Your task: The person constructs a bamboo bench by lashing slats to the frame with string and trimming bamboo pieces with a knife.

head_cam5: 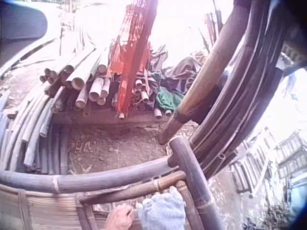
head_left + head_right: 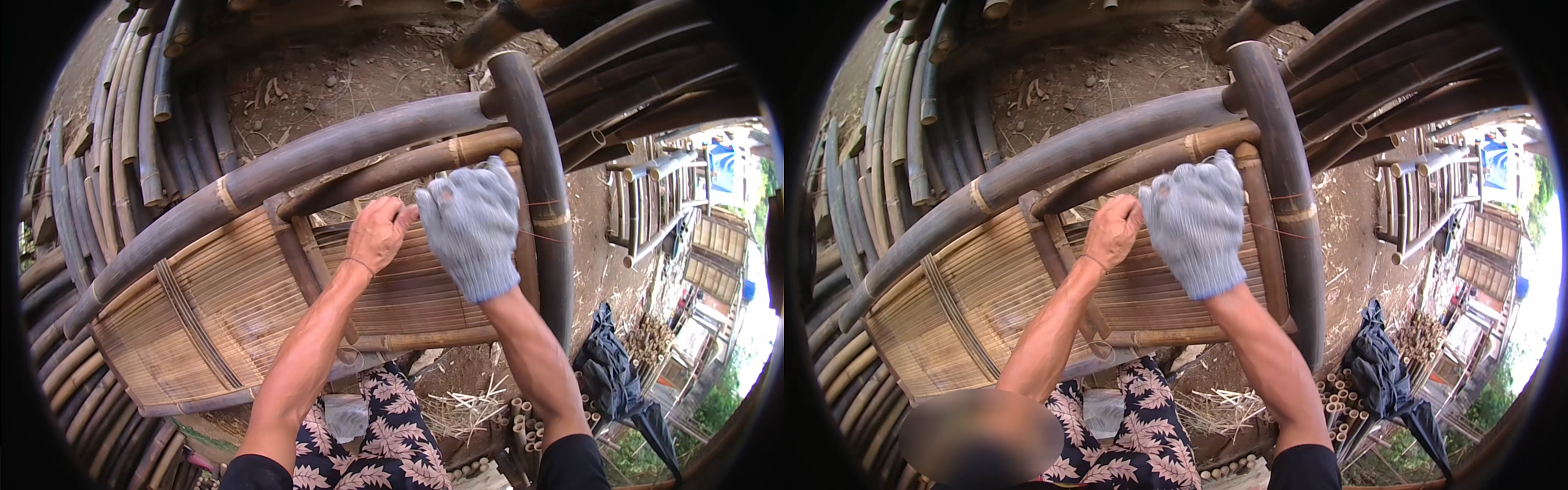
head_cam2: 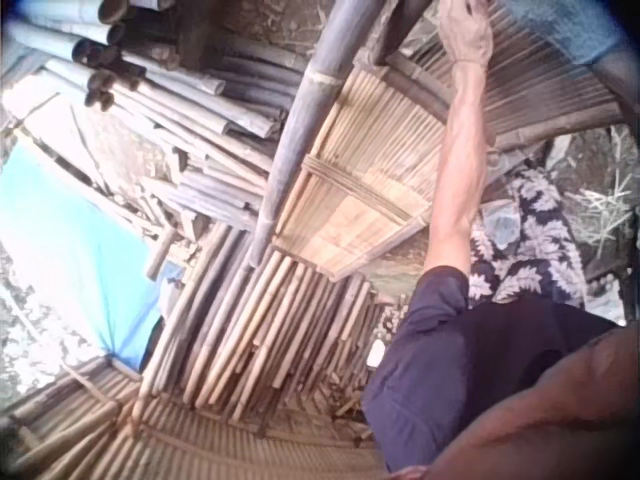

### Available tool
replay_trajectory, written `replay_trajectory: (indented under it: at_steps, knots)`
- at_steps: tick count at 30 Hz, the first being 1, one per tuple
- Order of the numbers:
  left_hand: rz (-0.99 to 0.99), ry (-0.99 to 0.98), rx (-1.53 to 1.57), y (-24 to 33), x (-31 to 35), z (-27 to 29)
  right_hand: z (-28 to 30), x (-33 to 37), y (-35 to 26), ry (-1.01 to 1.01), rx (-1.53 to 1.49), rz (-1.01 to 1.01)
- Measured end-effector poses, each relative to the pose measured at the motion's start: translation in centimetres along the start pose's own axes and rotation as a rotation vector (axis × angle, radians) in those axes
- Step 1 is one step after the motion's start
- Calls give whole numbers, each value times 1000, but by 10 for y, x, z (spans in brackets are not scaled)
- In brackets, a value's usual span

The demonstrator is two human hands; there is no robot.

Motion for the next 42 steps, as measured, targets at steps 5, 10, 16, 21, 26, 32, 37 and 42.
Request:
replay_trajectory:
  at_steps: [5, 10, 16, 21, 26, 32, 37, 42]
  knots:
    - [116, 74, 17, 12, -5, 7, -74, -12, 35, -185, 176, -67]
    - [212, 24, -32, 18, 3, 8, -107, 2, 50, -243, 50, -98]
    - [224, 30, 1, 13, 6, 13, -106, 1, 46, -247, 19, -146]
    - [40, 110, -44, 22, 15, 22, -82, -6, 47, -175, -197, -189]
    - [-108, 102, -172, 33, 21, 18, -21, 32, 58, 2, -110, -11]
    - [-110, 59, -373, 5, 3, -43, -7, 112, 101, -259, 250, 237]
    - [-13, -137, -334, 11, -6, -49, 35, 128, 55, -835, -285, 37]
    - [217, -61, -436, 9, -20, -35, 185, 59, 28, -249, -142, 84]
Point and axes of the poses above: each hand's wrist, its own x-axis away from the middle knuckle, its own z-axis out of the back of the hand, y = z × x, the point moved 7 cm from there along -x, towards the middle knuckle, and after that the axes turned 4 degrees about -y, right-handed, at the moved point
